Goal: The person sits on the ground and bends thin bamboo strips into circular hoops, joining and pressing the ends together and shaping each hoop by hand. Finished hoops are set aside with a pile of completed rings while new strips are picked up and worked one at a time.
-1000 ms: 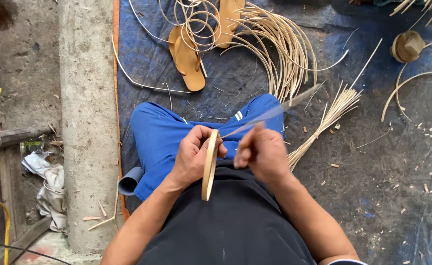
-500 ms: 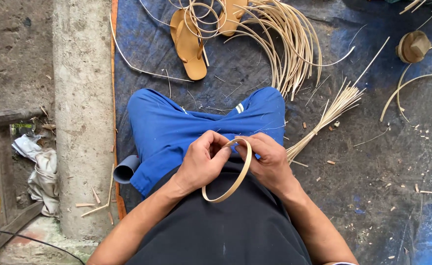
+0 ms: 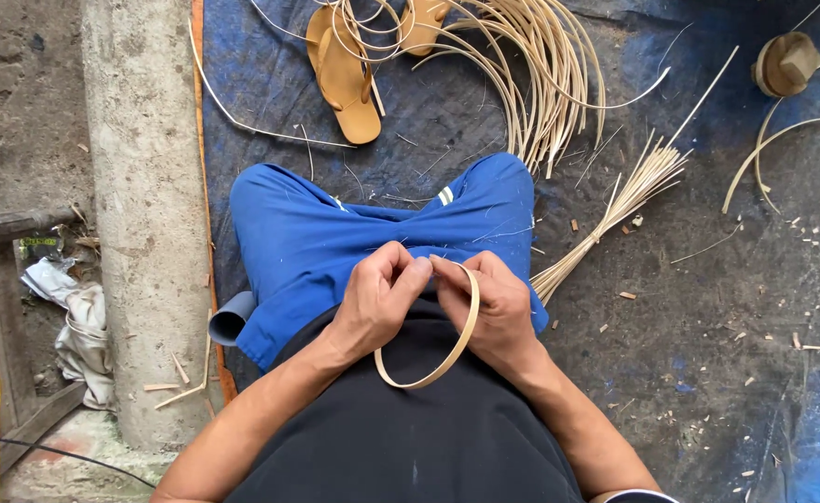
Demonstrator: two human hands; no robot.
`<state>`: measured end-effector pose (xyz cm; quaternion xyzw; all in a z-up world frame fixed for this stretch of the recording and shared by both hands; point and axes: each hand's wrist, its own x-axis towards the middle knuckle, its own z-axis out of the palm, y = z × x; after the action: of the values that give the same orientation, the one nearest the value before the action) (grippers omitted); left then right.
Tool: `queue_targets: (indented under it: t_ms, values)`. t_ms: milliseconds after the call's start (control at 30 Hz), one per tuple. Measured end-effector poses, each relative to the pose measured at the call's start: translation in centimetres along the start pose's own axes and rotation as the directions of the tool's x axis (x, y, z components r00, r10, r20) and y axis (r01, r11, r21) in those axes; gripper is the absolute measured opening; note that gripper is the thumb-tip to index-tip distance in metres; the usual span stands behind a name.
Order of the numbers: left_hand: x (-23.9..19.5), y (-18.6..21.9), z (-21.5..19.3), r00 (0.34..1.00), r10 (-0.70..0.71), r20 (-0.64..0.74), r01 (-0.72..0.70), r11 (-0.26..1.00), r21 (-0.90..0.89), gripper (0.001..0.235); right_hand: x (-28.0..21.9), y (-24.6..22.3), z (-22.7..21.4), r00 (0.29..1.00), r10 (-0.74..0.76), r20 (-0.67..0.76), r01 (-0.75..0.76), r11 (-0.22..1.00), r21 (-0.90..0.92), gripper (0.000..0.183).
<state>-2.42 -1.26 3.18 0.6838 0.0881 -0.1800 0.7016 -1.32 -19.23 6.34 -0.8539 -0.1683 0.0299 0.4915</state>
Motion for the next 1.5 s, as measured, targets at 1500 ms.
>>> queue_targets:
  t_ms: [1500]
  values:
    - [0.0,0.1,0.3,0.976,0.199,0.089,-0.205,0.977,0.062,0.016,-3.1,12.1,-5.1,0.729,0.339,0.594,-0.663,0.566,0.491,0.043]
